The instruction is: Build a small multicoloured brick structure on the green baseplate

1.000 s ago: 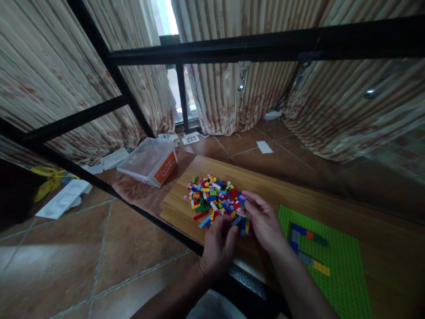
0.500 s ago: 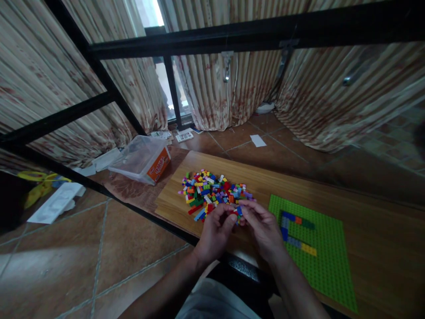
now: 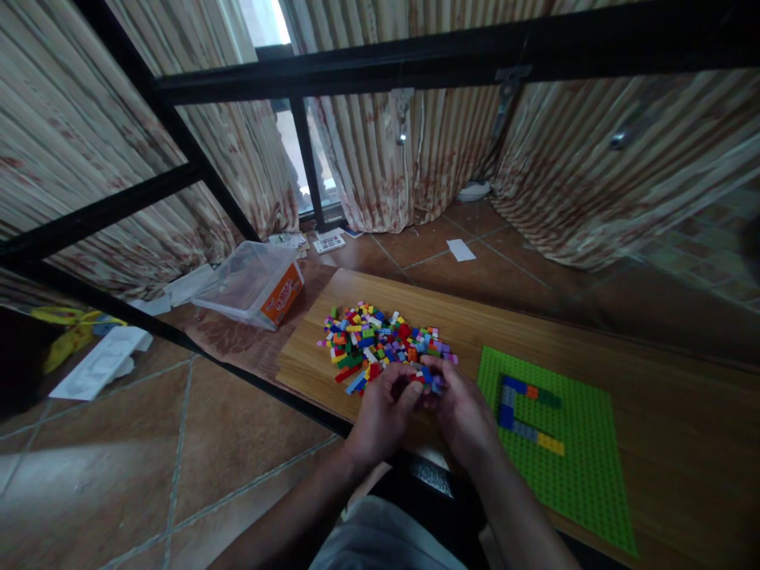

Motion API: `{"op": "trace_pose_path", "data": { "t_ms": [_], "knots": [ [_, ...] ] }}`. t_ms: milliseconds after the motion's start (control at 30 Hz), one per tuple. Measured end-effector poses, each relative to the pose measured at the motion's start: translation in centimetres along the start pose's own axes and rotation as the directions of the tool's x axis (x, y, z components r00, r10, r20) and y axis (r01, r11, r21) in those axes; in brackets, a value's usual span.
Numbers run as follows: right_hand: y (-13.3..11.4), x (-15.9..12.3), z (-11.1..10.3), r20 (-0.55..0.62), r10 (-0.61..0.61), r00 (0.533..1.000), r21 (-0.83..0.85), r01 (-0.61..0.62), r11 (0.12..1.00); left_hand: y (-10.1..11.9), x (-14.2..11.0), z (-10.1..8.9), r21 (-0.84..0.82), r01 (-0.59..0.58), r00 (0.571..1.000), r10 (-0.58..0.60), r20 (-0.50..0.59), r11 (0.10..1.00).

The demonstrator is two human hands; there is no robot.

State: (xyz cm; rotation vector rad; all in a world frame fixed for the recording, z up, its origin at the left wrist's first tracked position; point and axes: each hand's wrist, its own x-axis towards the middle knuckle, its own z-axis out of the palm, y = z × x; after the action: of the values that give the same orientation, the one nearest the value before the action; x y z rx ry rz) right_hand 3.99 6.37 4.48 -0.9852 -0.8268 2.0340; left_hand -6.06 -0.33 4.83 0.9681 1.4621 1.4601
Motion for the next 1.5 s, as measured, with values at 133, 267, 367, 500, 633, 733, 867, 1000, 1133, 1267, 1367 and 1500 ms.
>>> {"op": "trace_pose_path", "data": {
  "t_ms": [133,267,367,500,633,733,867,1000,1133,1267,1367,1500],
  "knots": [
    [0.8,0.0,0.5,0.038,-0.064,0.997,-0.127,0.068,0.99,0.3,-0.1,0.1,0.296,-0.119,0.992,0.129,-0.015,0.948],
    [1.6,0.2,0.9,0.029,-0.132,0.991,-0.119,0.134,0.984,0.1,-0.2,0.4,0.394,-0.176,0.972,0.223,-0.076,0.902],
    [1.8,0.3,1.3,-0.022,-0.139,0.99,-0.083,0.137,0.987,-0.1,-0.3,0.7,0.392,-0.182,0.962,0.246,-0.118,0.901],
    [1.9,0.1,1.8,-0.132,-0.136,0.982,-0.006,0.137,0.991,-0.1,-0.3,0.9,0.337,-0.194,0.955,0.256,-0.148,0.921],
    [1.9,0.2,1.9,-0.183,-0.149,0.972,-0.017,0.148,0.989,-0.1,0.0,0.8,0.249,-0.173,0.963,0.217,-0.159,0.953],
    [1.6,0.7,1.9,-0.17,-0.014,0.985,0.085,0.029,0.996,-0.2,0.4,0.8,0.136,-0.135,0.981,0.152,-0.121,0.981],
    [0.9,1.2,2.0,-0.134,0.108,0.985,0.168,-0.085,0.982,-0.2,0.6,0.8,-0.001,-0.094,0.99,0.093,-0.106,0.996],
    [0.6,1.0,1.8,-0.093,0.044,0.995,0.134,-0.032,0.99,-0.2,0.4,0.7,0.0,-0.088,0.985,0.087,-0.151,0.996],
    [0.8,0.3,1.9,-0.056,0.001,0.998,0.049,0.002,0.999,-0.2,0.0,0.6,0.011,-0.084,0.988,0.084,-0.132,0.996],
    [1.2,-0.4,2.1,-0.06,-0.032,0.998,0.033,0.034,0.999,-0.1,-0.5,0.9,0.019,-0.103,0.973,0.104,-0.205,0.995],
    [1.7,-0.5,2.0,-0.061,-0.059,0.996,0.04,0.062,0.997,0.0,-0.7,1.1,0.027,-0.095,0.966,0.099,-0.238,0.995],
    [2.1,-0.4,2.0,-0.123,-0.051,0.991,0.063,0.059,0.996,0.1,-0.5,1.4,-0.081,-0.058,0.968,0.036,-0.249,0.995]
  ]
}}
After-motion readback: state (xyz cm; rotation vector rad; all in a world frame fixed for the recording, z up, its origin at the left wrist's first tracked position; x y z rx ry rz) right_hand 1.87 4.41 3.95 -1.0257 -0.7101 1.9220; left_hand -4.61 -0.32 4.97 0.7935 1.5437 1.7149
